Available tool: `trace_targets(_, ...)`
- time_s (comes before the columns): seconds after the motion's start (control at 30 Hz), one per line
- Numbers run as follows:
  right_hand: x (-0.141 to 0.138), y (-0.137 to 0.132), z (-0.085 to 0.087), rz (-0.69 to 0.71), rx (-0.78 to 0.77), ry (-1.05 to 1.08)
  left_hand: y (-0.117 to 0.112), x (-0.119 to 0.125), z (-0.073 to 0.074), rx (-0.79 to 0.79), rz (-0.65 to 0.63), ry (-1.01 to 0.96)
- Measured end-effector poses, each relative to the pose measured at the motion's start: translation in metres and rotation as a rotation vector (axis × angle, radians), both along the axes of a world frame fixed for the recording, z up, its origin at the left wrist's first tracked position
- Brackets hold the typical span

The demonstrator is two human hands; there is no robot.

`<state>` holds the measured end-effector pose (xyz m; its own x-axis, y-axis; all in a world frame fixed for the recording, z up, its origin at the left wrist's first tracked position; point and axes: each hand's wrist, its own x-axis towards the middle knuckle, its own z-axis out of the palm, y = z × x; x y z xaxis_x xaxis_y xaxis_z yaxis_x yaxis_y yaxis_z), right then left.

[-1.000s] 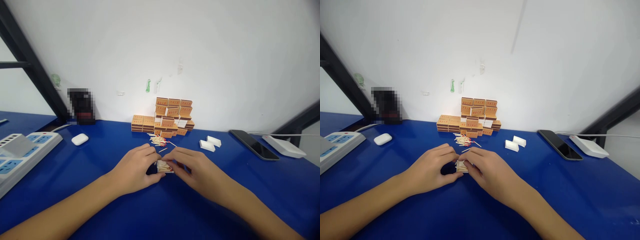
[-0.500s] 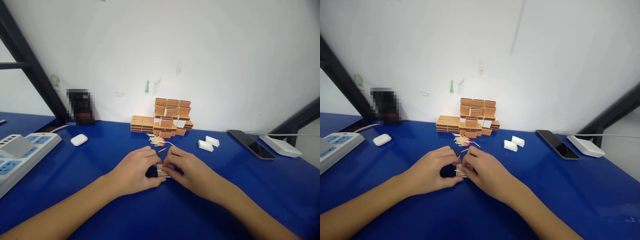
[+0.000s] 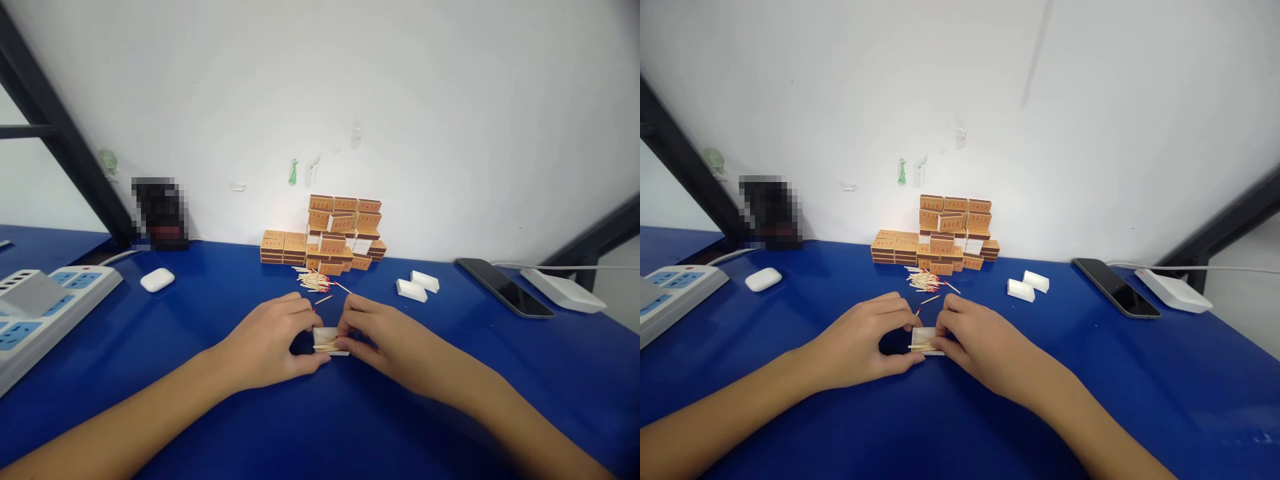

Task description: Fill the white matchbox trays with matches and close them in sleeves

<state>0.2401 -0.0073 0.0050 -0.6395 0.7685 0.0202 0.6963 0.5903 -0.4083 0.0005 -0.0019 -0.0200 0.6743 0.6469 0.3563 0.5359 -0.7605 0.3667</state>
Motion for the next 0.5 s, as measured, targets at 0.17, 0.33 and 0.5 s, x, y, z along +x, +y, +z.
trace_targets(0.17,-0.002,0.002,-0.003,-0.022,0.065,0.077,0.0,-0.001,-0.001,0.002,-0.001,0.01)
trace_targets(0.33,-0.008,0.001,-0.01,0.007,0.042,0.157,0.001,-0.001,-0.002,-0.006,-0.018,-0.015)
trace_targets(0.5,-0.013,-0.005,-0.008,0.019,-0.143,0.278,-0.001,0.0,0.001,0.009,-0.048,-0.017)
